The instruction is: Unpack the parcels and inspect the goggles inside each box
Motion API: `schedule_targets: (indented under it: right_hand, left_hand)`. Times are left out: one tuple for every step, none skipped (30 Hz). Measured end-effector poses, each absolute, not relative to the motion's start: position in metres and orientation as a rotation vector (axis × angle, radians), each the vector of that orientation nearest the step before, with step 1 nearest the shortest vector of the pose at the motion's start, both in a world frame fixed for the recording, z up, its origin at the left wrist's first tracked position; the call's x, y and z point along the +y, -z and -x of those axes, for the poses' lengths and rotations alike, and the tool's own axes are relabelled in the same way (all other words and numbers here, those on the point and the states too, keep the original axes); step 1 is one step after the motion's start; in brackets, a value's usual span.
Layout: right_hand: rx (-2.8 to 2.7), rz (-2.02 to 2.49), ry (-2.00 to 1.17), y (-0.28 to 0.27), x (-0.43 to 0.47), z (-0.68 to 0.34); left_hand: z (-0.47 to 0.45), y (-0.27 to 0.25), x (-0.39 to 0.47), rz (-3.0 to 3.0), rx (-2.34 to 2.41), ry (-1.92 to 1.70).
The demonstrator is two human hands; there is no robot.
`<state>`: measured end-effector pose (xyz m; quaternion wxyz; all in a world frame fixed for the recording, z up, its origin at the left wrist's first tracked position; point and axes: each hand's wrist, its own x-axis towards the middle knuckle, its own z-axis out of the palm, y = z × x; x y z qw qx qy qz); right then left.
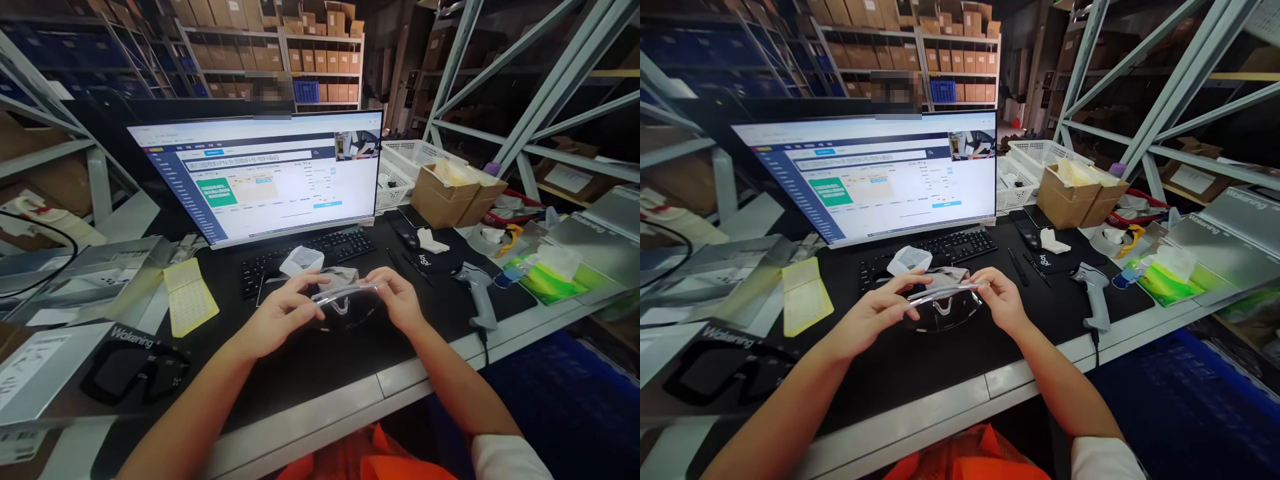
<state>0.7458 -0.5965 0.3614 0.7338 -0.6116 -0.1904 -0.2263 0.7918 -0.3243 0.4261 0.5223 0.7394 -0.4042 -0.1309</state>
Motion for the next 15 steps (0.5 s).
schedule_targets:
  right_hand:
    - [-0.436, 1.373, 0.518, -0.362, -0.596, -0.745]
    - [-0.452, 1.399, 0.532, -0.362, -0.596, -0.745]
    - [-0.465, 1.429, 0.551, -0.361, -0.597, -0.745]
    - [-0.479, 1.476, 0.581, -0.36, -0.598, -0.745]
    - [-0.493, 1.542, 0.628, -0.359, -0.6, -0.746]
    - [-0.506, 1.625, 0.688, -0.358, -0.601, -0.747]
    - [-0.519, 1.718, 0.754, -0.357, -0.603, -0.748]
    - [-0.532, 1.809, 0.82, -0.356, -0.605, -0.749]
    - [-0.544, 1.883, 0.88, -0.355, -0.606, -0.751]
    - [-0.55, 1.935, 0.927, -0.355, -0.608, -0.752]
    - [-0.546, 1.961, 0.965, -0.354, -0.608, -0.753]
    - [-0.527, 1.971, 0.989, -0.354, -0.609, -0.754]
    - [-0.492, 1.966, 1.0, -0.354, -0.609, -0.754]
    - [-0.441, 1.949, 0.999, -0.354, -0.608, -0.754]
    - [-0.375, 1.923, 0.983, -0.354, -0.607, -0.754]
  left_hand:
    - [-0.791, -0.426, -0.325, -1.747, -0.967, 0.357]
    - [-0.791, -0.426, -0.325, -1.717, -0.949, 0.398]
    - [-0.791, -0.426, -0.326, -1.681, -0.917, 0.43]
    - [-0.791, -0.426, -0.327, -1.646, -0.879, 0.451]
    - [-0.79, -0.426, -0.327, -1.622, -0.85, 0.464]
    - [-0.789, -0.427, -0.327, -1.617, -0.841, 0.477]
    - [-0.788, -0.428, -0.327, -1.631, -0.853, 0.499]
    - [-0.786, -0.429, -0.328, -1.654, -0.884, 0.532]
    - [-0.784, -0.43, -0.327, -1.676, -0.922, 0.567]
    - [-0.782, -0.432, -0.328, -1.694, -0.958, 0.601]
    - [-0.779, -0.433, -0.328, -1.705, -0.987, 0.626]
    - [-0.776, -0.433, -0.328, -1.709, -1.005, 0.633]
    - [-0.774, -0.434, -0.329, -1.706, -1.019, 0.62]
    - [-0.772, -0.433, -0.33, -1.695, -1.028, 0.595]
    - [-0.77, -0.431, -0.332, -1.675, -1.03, 0.559]
